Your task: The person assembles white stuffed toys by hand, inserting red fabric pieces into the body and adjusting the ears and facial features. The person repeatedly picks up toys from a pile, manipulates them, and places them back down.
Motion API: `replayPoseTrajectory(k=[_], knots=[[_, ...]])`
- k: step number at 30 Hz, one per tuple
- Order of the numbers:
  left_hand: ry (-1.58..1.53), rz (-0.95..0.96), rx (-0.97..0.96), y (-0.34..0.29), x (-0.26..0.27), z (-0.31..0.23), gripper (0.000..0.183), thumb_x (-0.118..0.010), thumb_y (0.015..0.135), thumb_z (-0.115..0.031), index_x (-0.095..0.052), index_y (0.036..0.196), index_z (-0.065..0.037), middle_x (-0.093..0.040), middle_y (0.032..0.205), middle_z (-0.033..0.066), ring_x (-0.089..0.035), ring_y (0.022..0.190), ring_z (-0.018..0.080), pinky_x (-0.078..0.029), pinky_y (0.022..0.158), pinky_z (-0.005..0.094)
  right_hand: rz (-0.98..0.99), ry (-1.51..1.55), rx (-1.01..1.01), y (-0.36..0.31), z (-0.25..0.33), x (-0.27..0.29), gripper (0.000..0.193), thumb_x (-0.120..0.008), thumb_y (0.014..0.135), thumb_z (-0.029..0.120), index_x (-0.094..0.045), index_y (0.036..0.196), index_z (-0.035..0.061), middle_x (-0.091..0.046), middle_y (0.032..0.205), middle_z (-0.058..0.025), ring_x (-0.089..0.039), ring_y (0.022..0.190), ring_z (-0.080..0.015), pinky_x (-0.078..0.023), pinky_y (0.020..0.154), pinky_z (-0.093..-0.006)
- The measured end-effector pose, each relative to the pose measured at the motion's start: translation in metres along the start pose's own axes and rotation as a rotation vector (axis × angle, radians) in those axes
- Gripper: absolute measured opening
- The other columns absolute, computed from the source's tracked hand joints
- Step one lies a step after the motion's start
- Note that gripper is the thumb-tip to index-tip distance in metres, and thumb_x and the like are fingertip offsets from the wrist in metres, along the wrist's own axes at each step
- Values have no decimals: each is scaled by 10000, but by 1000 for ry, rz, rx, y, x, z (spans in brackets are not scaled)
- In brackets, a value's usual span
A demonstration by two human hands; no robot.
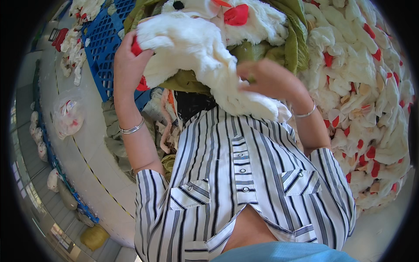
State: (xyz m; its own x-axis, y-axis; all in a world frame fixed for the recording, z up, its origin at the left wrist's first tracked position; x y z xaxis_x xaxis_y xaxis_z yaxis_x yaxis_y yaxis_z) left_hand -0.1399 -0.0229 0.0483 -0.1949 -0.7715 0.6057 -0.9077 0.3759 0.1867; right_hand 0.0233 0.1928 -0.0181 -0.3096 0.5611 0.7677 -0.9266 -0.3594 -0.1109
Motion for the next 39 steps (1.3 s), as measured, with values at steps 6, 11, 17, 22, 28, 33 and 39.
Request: replayPoseTrajectory(k=[6,11,17,22,28,33,39], knots=[[-156,190,-409,-19,-28,-111,450,-630,805,49,-580,1239,-59,-652,1088,48,-609,944,95,-484,832,244,-624,481,269,35,61,94,404,-754,828,177,-578,1157,20,-662,1010,-36,-621,740,-123,-486,622,-266],[-657,99,-379,-16,-14,-105,375,-534,873,84,-558,1238,0,-602,988,0,-565,903,64,-449,788,185,-541,830,140,39,34,61,173,-699,844,93,-594,954,11,-529,703,38,-467,643,-22,-392,563,-211],[-662,130,-222,-21,-38,-91,276,-569,869,56,-599,1132,-19,-597,942,-8,-408,673,-2,-367,616,157,-671,720,160,30,20,66,169,-701,812,61,-601,938,8,-544,745,38,-491,683,-36,-436,624,-219],[-562,176,-171,-37,-72,-89,240,-640,874,3,-621,1107,-52,-602,900,-25,-462,701,-2,-396,605,159,-770,733,223,18,18,80,204,-708,815,55,-601,985,20,-574,847,13,-512,704,-38,-437,622,-209],[-675,127,-174,-31,-74,-97,190,-623,914,-14,-622,1103,3,-639,980,6,-592,866,44,-492,735,189,-383,1179,378,19,46,87,329,-742,843,118,-549,1097,36,-593,825,6,-536,715,-44,-434,619,-192],[-718,193,-69,-25,-83,-87,191,-633,909,-20,-638,1090,43,-677,957,53,-635,839,80,-525,748,212,-580,943,219,10,16,96,182,-726,877,134,-582,926,33,-592,803,30,-537,735,-15,-433,615,-184],[-732,173,-16,-19,-93,-83,172,-658,899,-39,-657,1052,40,-690,895,60,-646,782,90,-547,721,227,-1134,904,180,-19,-3,111,182,-697,890,84,-529,849,27,-580,734,19,-501,632,-16,-418,553,-181]])
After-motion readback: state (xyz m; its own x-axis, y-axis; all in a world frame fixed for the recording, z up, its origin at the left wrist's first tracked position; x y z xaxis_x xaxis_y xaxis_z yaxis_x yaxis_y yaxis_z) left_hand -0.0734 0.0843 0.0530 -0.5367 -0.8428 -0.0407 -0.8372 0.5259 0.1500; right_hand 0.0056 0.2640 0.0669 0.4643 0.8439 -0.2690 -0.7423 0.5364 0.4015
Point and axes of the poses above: each hand's wrist, its own y-axis towards the middle knuckle, its own x-axis out of the back of the hand, z = x × y, the point moved 10 cm from there along y, towards the middle knuckle
